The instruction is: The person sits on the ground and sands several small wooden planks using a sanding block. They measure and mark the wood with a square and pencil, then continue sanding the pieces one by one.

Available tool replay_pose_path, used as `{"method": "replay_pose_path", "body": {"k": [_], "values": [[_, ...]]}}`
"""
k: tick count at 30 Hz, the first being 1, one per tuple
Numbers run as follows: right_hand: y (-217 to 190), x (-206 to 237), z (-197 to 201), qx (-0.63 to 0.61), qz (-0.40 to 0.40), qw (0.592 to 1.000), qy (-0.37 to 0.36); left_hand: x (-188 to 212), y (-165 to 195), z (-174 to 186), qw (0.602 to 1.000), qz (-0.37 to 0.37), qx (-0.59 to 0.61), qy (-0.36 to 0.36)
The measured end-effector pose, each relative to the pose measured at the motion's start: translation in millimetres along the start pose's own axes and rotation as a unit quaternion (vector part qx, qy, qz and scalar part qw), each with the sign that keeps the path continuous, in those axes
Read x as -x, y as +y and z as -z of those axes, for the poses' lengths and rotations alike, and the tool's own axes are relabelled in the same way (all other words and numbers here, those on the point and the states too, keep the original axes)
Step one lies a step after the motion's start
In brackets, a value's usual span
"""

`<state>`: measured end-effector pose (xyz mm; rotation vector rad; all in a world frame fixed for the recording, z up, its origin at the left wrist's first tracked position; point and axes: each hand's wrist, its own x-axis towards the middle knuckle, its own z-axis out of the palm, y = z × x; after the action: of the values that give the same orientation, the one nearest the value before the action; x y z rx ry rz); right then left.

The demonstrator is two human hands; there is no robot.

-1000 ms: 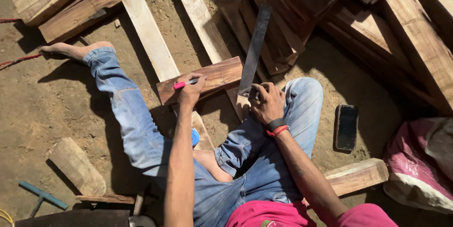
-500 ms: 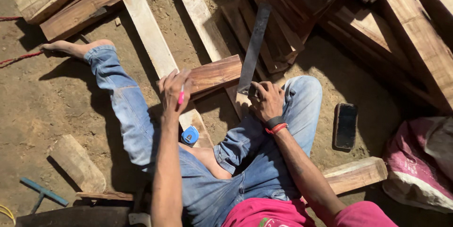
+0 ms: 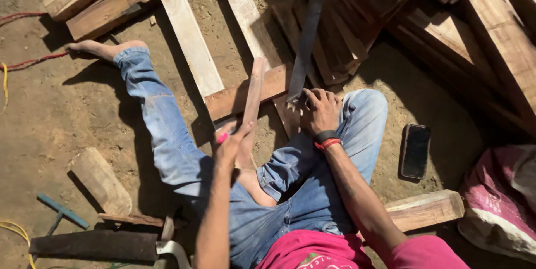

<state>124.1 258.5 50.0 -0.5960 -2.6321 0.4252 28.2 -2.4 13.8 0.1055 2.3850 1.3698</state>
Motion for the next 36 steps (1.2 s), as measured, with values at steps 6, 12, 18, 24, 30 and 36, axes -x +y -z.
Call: {"method": "replay_pose_path", "body": {"k": [6, 12, 18, 24, 30, 36], "values": [[-12.6, 41.9, -30.0, -0.318, -0.014, 0.948, 0.017, 30.4, -25.9, -58.1, 0.961, 0.070, 0.257, 0.077], [-51.1, 83.5, -111.1, -0.715, -0.323, 0.574, -0.233, 43.9, -11.3, -66.8, 0.963, 0.088, 0.245, 0.070], [-55.0, 87.1, -118.1, -0.670, -0.272, 0.668, -0.176, 59.8, 19.8, -63.5, 0.912, -0.210, 0.005, 0.351], [-68.4, 89.8, -107.7, -0.459, -0.225, 0.849, -0.134, 26.9, 9.7, -29.1, 0.886, -0.044, 0.415, 0.202], [-75.1, 88.7, -98.4, -0.443, -0.251, 0.845, -0.162, -7.1, 11.9, -45.5, 0.899, -0.075, 0.395, 0.176], [-73.6, 89.2, -99.7, -0.461, -0.249, 0.836, -0.164, -13.2, 14.6, -49.8, 0.909, -0.070, 0.364, 0.189]]}}
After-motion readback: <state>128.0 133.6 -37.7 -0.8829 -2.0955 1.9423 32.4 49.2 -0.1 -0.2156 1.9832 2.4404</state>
